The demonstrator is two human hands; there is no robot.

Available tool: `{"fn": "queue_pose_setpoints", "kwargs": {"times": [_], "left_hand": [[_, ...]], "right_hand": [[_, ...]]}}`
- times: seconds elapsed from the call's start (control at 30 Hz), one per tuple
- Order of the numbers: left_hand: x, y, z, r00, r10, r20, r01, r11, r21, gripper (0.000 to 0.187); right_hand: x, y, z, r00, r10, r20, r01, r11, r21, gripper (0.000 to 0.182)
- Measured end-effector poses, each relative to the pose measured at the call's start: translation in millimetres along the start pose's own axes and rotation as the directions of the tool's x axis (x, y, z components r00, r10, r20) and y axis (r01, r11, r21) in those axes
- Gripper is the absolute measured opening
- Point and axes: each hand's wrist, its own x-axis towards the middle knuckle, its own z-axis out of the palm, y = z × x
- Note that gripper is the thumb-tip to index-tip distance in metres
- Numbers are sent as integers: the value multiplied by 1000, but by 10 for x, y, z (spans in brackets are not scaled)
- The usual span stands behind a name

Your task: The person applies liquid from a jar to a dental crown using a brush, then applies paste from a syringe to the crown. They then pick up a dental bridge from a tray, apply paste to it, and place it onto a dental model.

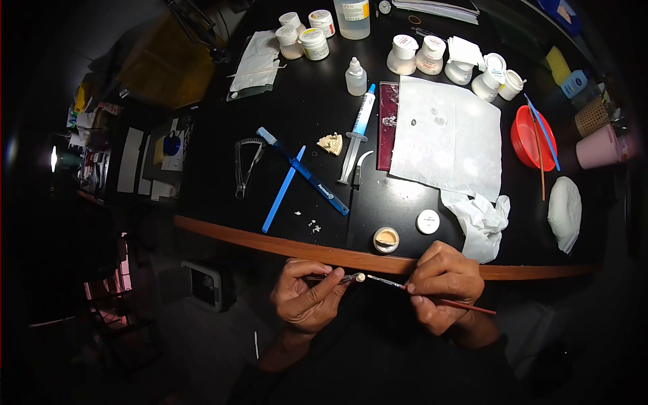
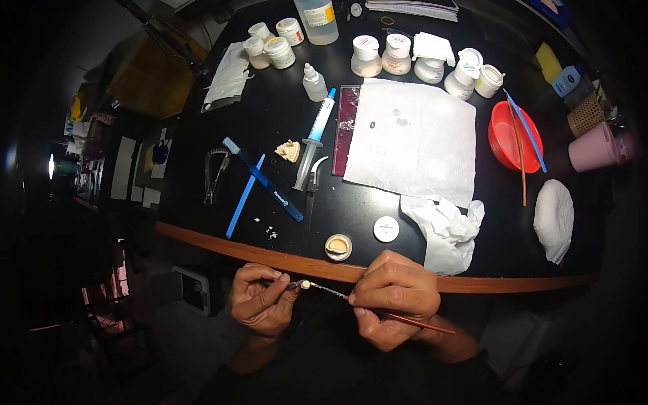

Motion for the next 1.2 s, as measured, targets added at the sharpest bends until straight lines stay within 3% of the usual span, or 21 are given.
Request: {"fn": "queue_pose_setpoints", "kwargs": {"times": [0.13, 1.2], "left_hand": [[36, -27, -24, 996, 83, 29, -85, 993, 82, 39], [5, -45, -41, 996, 84, 26, -87, 992, 95, 41]], "right_hand": [[22, 0, 13, 1000, 4, 17, -4, 1000, -3, 19], [11, -21, 22, 1000, 12, -7, -12, 1000, -29, 19]]}}
